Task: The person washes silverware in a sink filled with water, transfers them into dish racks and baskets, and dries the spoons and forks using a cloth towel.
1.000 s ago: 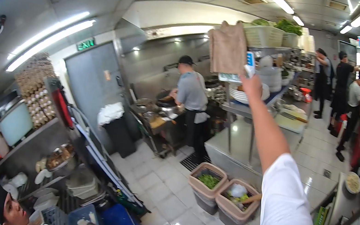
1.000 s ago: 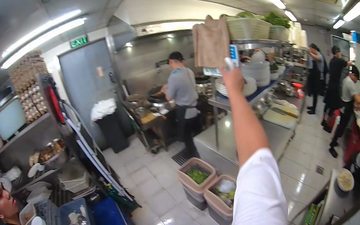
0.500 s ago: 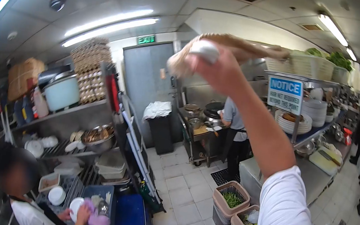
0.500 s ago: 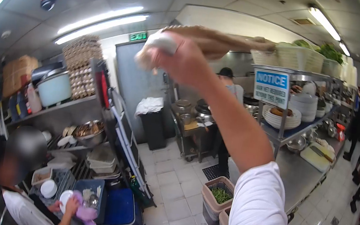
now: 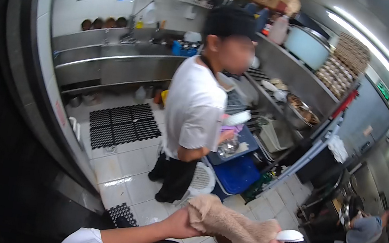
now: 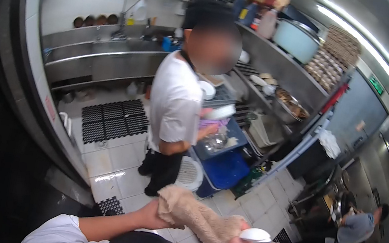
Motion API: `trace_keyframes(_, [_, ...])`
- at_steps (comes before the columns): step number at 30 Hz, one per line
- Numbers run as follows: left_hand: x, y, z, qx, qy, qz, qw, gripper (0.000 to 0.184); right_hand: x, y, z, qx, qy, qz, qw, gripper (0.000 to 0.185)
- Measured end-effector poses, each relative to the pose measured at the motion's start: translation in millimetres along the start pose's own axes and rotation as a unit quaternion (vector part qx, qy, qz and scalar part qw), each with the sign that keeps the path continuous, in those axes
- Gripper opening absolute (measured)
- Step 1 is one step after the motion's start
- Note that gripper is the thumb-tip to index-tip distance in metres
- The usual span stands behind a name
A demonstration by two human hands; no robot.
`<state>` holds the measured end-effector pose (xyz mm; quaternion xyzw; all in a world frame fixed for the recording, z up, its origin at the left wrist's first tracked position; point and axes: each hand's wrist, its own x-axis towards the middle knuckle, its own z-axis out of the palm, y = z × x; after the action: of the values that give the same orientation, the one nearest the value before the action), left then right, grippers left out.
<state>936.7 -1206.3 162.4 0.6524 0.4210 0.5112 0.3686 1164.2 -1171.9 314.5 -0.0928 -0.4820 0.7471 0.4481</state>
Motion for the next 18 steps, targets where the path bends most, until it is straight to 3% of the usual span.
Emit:
trace_keyframes(1, [2, 23, -30, -0.045, 0.049, 0.022, 0.998, 0.081, 10, 23, -13, 0.006, -0.008, 0.015, 1.0, 0.037])
trace_keyframes(3, [-28, -31, -60, -0.294, 0.119, -0.012, 0.948, 0.093, 23, 85, -44, -0.053, -0.198, 0.099, 0.974, 0.039])
trace_keyframes(4, [-35, -43, -83, -0.321, 0.143, 0.011, 0.936, 0.09, 43, 98, -27, -0.108, -0.297, 0.175, 0.933, 0.037])
trace_keyframes(5, [-29, -1, -116, -0.592, 0.185, 0.009, 0.784, 0.067, 76, 111, 4, -0.163, -0.391, 0.241, 0.873, 0.035])
trace_keyframes(6, [-31, -3, -149, -0.52, 0.262, -0.012, 0.813, 0.06, 107, 122, 41, -0.254, -0.435, 0.286, 0.815, 0.032])
trace_keyframes(7, [-36, -6, -181, -0.441, 0.335, -0.038, 0.832, 0.055, 137, 137, 59, -0.245, -0.441, 0.289, 0.814, 0.032])
trace_keyframes(9, [-44, -13, -256, -0.442, 0.34, -0.038, 0.829, 0.05, 182, 167, 89, -0.506, -0.375, 0.244, 0.737, 0.029])
trace_keyframes(11, [-59, -20, -311, -0.447, 0.341, -0.042, 0.826, 0.045, 221, 210, 87, -0.513, -0.21, 0.148, 0.82, 0.035])
trace_keyframes(13, [-64, -23, -358, -0.351, 0.257, -0.088, 0.896, 0.048, 267, 233, 104, -0.342, -0.12, 0.258, 0.896, 0.045])
trace_keyframes(16, [-61, -16, -397, -0.327, 0.212, -0.162, 0.907, 0.057, 321, 304, 166, -0.335, -0.17, 0.117, 0.919, 0.046])
trace_keyframes(17, [-61, -18, -411, -0.316, 0.186, -0.181, 0.913, 0.061, 340, 317, 177, -0.4, -0.188, 0.159, 0.883, 0.041])
trace_keyframes(18, [-64, -32, -428, -0.26, 0.208, -0.204, 0.921, 0.067, 355, 338, 178, -0.353, -0.128, 0.155, 0.914, 0.036])
